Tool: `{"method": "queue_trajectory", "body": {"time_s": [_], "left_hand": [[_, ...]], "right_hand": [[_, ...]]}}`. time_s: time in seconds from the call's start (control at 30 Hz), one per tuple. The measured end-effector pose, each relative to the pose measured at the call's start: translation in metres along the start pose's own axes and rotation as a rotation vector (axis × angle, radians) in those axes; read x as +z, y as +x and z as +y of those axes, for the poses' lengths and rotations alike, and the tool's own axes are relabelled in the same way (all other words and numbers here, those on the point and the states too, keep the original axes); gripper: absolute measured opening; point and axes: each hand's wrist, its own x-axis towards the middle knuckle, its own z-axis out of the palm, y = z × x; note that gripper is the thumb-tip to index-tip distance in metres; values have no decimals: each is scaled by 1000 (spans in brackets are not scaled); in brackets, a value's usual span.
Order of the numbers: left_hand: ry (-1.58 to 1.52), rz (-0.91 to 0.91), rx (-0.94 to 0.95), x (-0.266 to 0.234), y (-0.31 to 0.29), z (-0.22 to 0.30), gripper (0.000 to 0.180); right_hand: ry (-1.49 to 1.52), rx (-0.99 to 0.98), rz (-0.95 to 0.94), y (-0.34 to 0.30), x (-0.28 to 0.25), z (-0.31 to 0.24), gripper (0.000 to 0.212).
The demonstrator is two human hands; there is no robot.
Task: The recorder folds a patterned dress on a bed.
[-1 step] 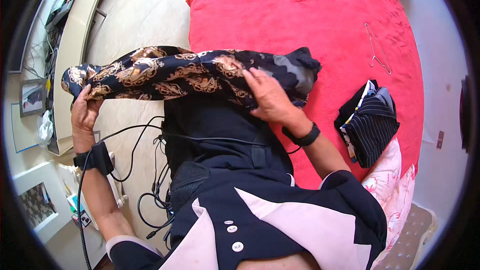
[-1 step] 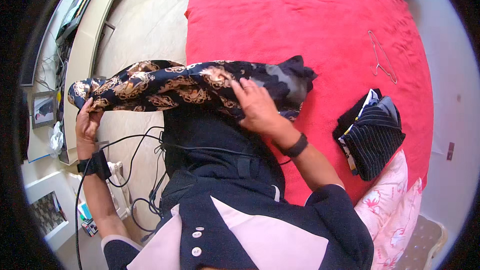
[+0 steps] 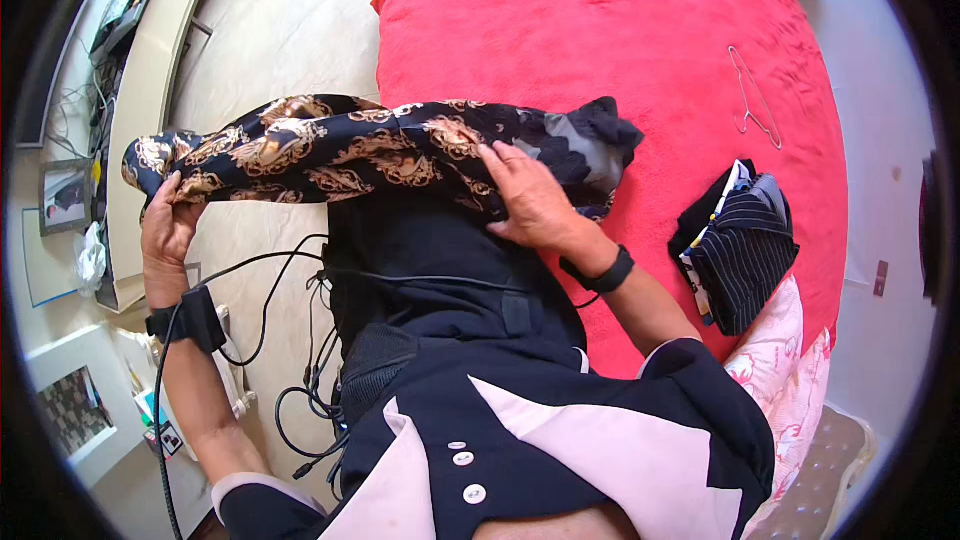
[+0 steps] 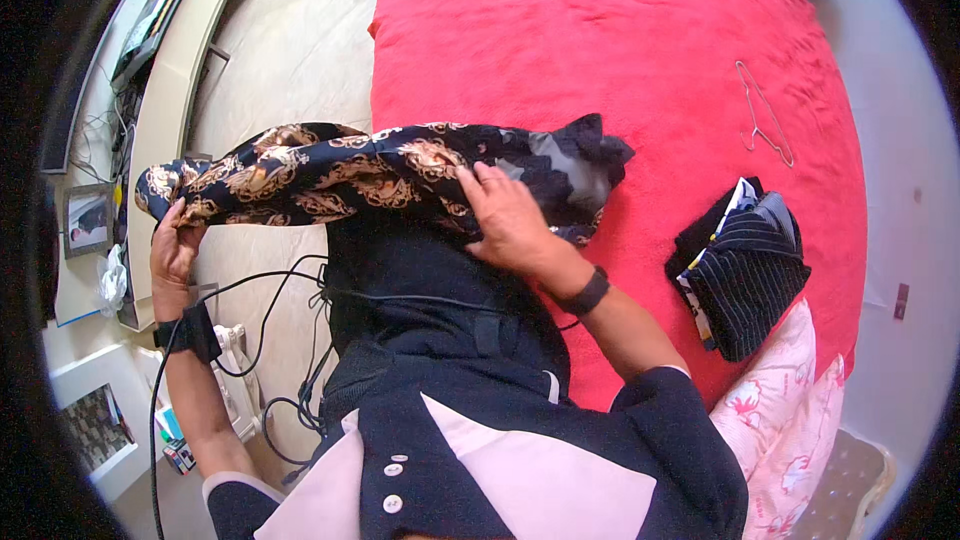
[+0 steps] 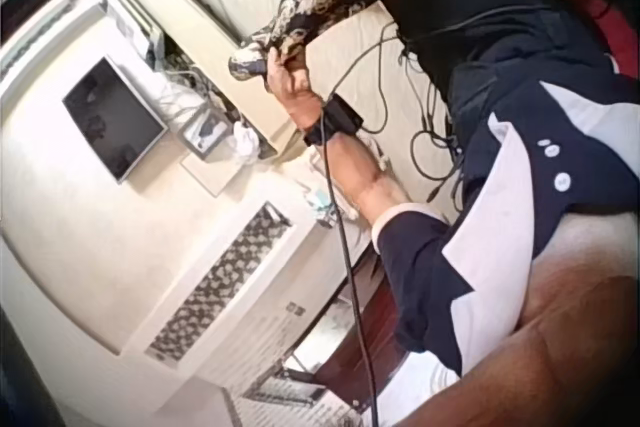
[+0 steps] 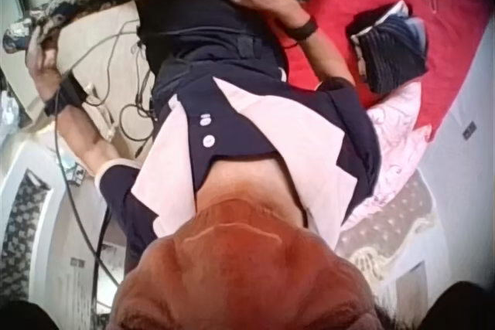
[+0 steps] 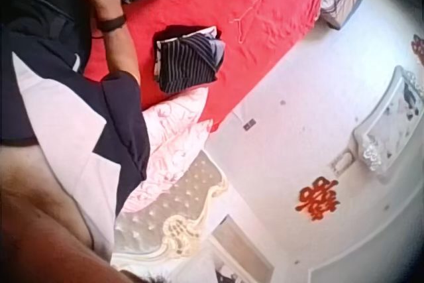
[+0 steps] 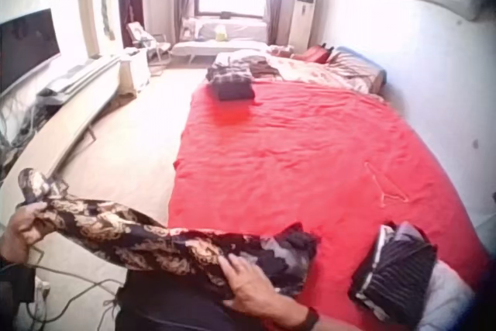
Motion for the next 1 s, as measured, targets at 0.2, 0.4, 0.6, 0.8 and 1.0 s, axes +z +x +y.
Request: {"method": "queue_trajectory", "body": {"time_s": [0.2,0.4,0.6,0.8,1.0], "left_hand": [[171,8,-49,9,-15,19,34],[150,-253,91,87,-27,39,36],[5,-692,231,178,-20,15,41],[61,-770,-400,223,12,-99,43],[184,-641,-560,187,41,-143,33]], "right_hand": [[71,65,185,21,8,40,26],[-132,69,729,64,-145,42,19],[-612,15,1266,15,-224,74,25],[-728,712,683,-61,-141,129,41],[-382,579,540,-44,-51,107,54]]}}
